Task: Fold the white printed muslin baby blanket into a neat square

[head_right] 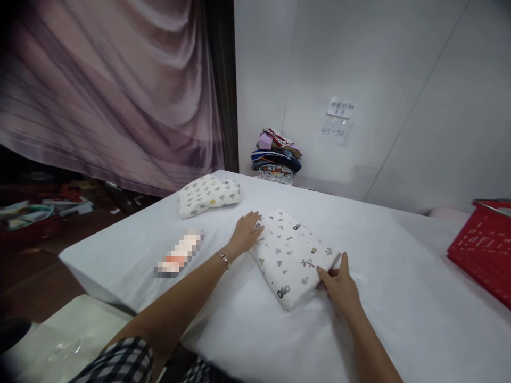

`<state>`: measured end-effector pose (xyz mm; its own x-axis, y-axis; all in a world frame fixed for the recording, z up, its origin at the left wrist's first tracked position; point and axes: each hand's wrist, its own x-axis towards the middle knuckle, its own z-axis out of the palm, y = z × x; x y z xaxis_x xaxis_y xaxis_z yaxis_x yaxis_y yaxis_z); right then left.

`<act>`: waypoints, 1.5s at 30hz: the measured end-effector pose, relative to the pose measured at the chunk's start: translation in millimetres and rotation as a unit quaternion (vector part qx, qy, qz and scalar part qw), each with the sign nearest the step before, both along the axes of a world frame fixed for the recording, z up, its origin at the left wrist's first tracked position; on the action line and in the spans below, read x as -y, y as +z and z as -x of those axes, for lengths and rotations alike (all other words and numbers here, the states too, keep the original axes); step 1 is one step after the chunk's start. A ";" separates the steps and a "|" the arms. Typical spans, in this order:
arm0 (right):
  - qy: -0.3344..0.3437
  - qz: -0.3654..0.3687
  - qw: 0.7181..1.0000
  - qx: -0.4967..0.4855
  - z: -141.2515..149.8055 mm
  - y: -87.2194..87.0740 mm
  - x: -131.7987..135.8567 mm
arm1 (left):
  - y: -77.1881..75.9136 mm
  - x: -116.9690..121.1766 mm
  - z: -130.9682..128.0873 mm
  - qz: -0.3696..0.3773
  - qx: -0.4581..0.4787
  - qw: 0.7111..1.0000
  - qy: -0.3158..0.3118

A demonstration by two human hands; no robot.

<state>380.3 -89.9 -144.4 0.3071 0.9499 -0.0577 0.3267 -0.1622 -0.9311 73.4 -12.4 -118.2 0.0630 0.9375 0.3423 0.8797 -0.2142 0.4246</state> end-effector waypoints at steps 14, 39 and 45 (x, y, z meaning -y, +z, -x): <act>0.202 -0.091 0.881 0.418 38.9 12.3 -18.8 | -23.4 -3.0 -5.3 0.036 -0.123 0.992 -0.006; 0.284 -0.012 0.842 0.459 124.2 5.8 -167.3 | -36.7 -5.6 -3.4 -0.003 -0.086 0.996 -0.012; 0.251 -0.032 0.895 0.368 116.0 0.4 -177.2 | -33.9 -12.4 1.9 -0.036 0.024 0.999 0.024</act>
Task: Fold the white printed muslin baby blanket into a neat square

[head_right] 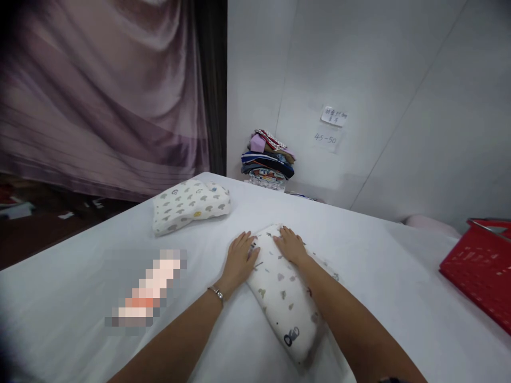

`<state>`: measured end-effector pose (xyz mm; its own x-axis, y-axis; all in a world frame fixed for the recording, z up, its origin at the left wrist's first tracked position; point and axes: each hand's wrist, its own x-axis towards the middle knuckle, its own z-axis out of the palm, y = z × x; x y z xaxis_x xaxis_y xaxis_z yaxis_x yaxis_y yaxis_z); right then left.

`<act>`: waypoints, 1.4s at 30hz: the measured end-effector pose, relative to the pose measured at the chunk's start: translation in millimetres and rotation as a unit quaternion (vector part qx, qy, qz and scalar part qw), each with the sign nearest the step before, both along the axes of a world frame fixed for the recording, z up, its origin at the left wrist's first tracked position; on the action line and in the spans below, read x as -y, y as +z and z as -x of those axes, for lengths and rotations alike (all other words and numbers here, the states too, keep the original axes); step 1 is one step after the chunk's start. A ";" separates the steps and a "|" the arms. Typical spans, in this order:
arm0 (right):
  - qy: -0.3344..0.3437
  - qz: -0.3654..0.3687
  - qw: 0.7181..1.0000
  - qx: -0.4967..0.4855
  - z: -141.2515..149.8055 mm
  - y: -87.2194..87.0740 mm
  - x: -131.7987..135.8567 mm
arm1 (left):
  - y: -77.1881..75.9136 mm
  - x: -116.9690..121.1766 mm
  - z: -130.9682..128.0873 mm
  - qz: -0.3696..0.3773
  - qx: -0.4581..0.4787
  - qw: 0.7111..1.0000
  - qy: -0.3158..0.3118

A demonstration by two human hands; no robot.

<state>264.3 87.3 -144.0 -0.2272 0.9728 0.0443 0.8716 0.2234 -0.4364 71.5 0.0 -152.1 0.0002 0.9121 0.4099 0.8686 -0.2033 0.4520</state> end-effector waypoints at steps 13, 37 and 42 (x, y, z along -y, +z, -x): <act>-0.053 -0.018 0.998 -0.028 13.5 16.1 -42.4 | -1.2 -11.0 14.9 0.042 0.155 0.983 0.093; -0.064 0.009 0.994 0.093 18.9 19.1 -41.8 | -11.4 -16.1 15.9 0.053 0.319 0.941 0.095; -0.074 0.027 0.995 0.067 15.9 25.3 -45.5 | -11.9 -16.4 15.9 0.052 0.310 0.945 0.096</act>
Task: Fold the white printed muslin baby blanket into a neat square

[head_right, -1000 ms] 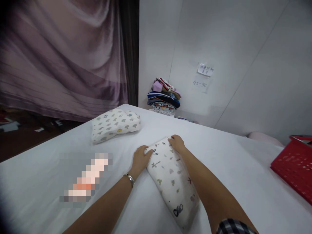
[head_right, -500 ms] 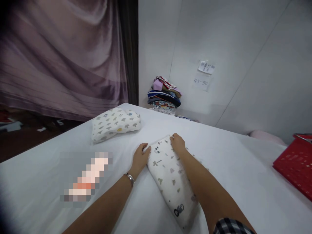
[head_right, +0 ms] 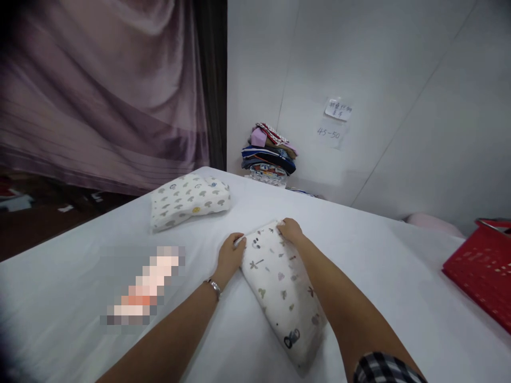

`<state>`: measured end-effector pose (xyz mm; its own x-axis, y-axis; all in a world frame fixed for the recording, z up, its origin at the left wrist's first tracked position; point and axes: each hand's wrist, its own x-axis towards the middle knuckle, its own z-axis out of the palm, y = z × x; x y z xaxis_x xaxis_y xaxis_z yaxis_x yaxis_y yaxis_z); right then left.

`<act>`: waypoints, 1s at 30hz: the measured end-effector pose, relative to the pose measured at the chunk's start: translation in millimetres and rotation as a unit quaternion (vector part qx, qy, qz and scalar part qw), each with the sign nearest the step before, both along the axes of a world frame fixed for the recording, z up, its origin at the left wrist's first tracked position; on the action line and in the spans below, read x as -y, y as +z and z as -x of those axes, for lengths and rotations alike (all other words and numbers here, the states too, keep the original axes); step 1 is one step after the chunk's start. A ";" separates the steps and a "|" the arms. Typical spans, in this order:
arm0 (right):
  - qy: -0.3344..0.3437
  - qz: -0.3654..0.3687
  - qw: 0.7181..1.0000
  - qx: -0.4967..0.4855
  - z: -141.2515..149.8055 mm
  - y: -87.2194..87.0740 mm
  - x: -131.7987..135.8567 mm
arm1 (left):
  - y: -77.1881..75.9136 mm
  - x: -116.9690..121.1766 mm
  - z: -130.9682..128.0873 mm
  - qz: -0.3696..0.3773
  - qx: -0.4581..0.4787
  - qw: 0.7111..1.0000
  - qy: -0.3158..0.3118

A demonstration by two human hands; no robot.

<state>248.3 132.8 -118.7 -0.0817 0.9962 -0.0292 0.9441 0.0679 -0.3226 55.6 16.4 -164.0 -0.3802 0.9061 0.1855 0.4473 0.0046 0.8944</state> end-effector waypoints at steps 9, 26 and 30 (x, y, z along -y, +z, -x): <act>-0.047 -0.040 0.998 -0.007 -4.6 -10.3 3.0 | 4.0 3.4 -1.2 0.003 -0.032 0.999 -0.002; 0.015 -0.086 0.995 0.043 -3.9 -1.2 16.5 | 9.3 -1.6 1.6 0.027 -0.086 0.996 -0.010; 0.112 -0.062 0.990 0.054 -2.9 -11.0 21.9 | 7.7 -2.2 1.7 0.026 -0.100 0.995 -0.012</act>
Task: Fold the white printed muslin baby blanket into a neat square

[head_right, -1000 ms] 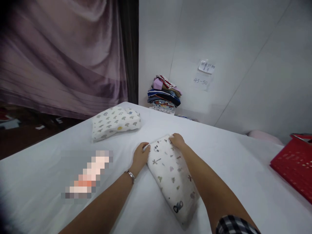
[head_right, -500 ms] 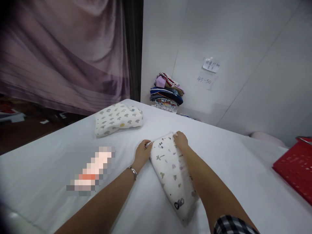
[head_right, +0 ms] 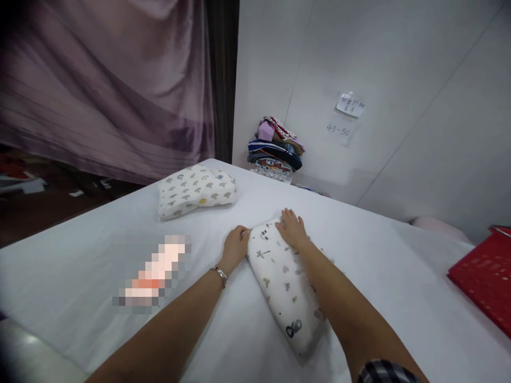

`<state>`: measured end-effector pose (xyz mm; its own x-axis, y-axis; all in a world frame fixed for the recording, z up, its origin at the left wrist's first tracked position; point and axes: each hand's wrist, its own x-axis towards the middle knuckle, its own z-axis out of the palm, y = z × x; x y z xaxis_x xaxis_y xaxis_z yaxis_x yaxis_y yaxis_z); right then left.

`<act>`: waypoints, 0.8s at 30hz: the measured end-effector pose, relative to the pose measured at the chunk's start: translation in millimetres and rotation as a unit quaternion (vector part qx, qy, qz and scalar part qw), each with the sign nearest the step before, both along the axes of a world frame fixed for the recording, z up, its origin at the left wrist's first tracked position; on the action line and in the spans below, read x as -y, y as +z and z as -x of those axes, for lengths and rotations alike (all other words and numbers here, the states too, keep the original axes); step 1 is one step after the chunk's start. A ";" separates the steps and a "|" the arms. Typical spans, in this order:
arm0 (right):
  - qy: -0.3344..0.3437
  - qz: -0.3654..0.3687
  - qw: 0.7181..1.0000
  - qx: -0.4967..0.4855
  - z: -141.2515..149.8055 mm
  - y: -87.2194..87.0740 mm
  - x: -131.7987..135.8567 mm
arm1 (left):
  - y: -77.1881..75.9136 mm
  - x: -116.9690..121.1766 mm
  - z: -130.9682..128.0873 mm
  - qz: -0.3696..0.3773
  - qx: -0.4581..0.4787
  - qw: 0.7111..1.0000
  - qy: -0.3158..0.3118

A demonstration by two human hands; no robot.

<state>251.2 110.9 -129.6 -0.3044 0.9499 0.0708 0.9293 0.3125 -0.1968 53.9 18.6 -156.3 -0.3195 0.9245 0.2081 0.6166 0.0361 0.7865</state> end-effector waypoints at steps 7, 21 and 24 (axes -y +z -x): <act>-0.003 0.076 0.997 0.012 -0.9 -5.9 -2.4 | 1.9 -1.2 2.0 0.003 -0.026 1.000 -0.001; 0.069 0.081 0.994 0.026 7.0 -0.6 43.4 | 4.3 -1.0 2.5 0.013 -0.040 0.999 -0.004; 0.065 0.106 0.992 -0.001 5.6 9.6 61.3 | 2.6 -1.7 4.0 0.014 -0.041 0.999 -0.008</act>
<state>245.6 49.6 -120.0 -0.4247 0.8965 -0.1259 0.8837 0.3803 -0.2728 49.9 20.3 -153.7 -0.2881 0.9349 0.2074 0.6800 0.0473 0.7317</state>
